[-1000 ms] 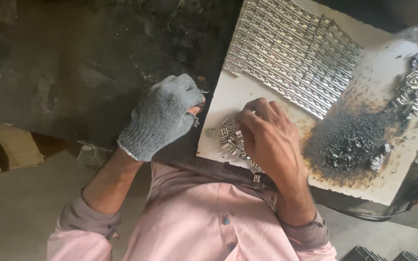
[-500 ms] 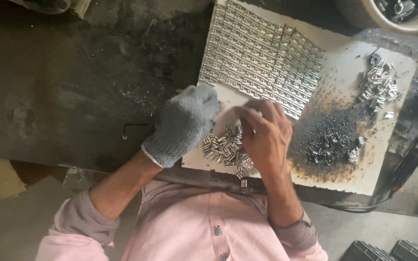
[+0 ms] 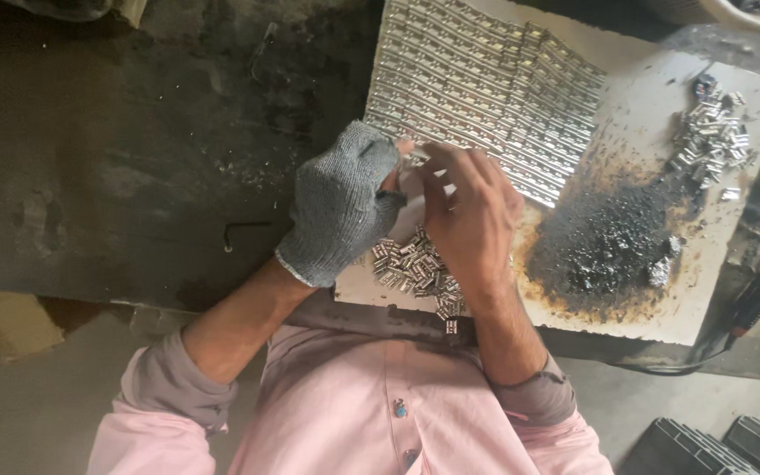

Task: The person repeatedly picks small metallic electronic components from a pile on a workbench and places them into slots on a white board. The person wears a glove on the left hand and uses both hands to handle the components one by one.

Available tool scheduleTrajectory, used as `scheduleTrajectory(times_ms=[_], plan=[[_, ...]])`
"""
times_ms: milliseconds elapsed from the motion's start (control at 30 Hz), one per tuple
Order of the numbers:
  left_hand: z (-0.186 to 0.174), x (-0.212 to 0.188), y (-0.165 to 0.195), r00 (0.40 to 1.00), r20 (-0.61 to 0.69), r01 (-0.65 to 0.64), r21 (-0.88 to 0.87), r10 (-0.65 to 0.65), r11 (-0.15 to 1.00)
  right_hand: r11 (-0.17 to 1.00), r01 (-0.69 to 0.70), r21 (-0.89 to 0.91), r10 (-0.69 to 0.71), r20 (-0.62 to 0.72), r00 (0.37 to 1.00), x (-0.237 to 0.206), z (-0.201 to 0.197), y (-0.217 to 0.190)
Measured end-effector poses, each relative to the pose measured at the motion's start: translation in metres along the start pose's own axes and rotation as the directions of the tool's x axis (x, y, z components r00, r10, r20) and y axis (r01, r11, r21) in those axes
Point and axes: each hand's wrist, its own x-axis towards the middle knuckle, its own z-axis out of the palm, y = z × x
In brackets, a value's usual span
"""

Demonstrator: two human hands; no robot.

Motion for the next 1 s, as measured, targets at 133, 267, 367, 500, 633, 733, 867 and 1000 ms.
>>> scheduleTrajectory(times_ms=[133, 267, 367, 500, 633, 733, 867, 1000], plan=[[0.004, -0.003, -0.001, 0.997, -0.039, 0.061, -0.023, -0.062, 0.998, 0.997, 0.0, 0.081, 0.002, -0.022, 1.0, -0.001, 0.0, 0.0], [0.006, -0.006, 0.0, 0.997, -0.049, 0.062, -0.036, -0.064, 0.997, 0.994, 0.002, 0.112, 0.004, -0.051, 0.999, -0.002, 0.004, 0.003], [0.002, -0.004, 0.003, 0.997, -0.052, 0.061, -0.051, -0.064, 0.997, 0.99, 0.001, 0.139, 0.004, -0.041, 0.999, 0.001, 0.002, 0.003], [-0.019, 0.004, 0.005, 0.987, 0.14, 0.104, -0.142, -0.085, 0.984, 0.999, -0.006, 0.038, 0.004, 0.05, 0.999, -0.002, -0.019, -0.002], [-0.048, -0.002, 0.009, 0.899, 0.421, -0.176, 0.101, 0.118, 0.979, 0.98, 0.201, -0.015, -0.193, 0.21, 0.958, -0.023, -0.051, -0.004], [-0.052, -0.006, 0.014, 0.871, 0.472, -0.195, 0.077, 0.137, 0.978, 0.982, 0.179, -0.054, -0.157, 0.289, 0.945, -0.033, -0.048, -0.009], [-0.048, -0.004, 0.014, 0.849, 0.512, -0.19, 0.07, 0.128, 0.979, 0.992, 0.129, -0.002, -0.123, 0.277, 0.953, -0.037, -0.048, -0.009], [-0.037, -0.004, 0.015, 0.916, 0.385, -0.119, -0.001, 0.11, 0.993, 0.985, 0.087, 0.148, -0.124, 0.259, 0.958, -0.033, -0.054, -0.002]])
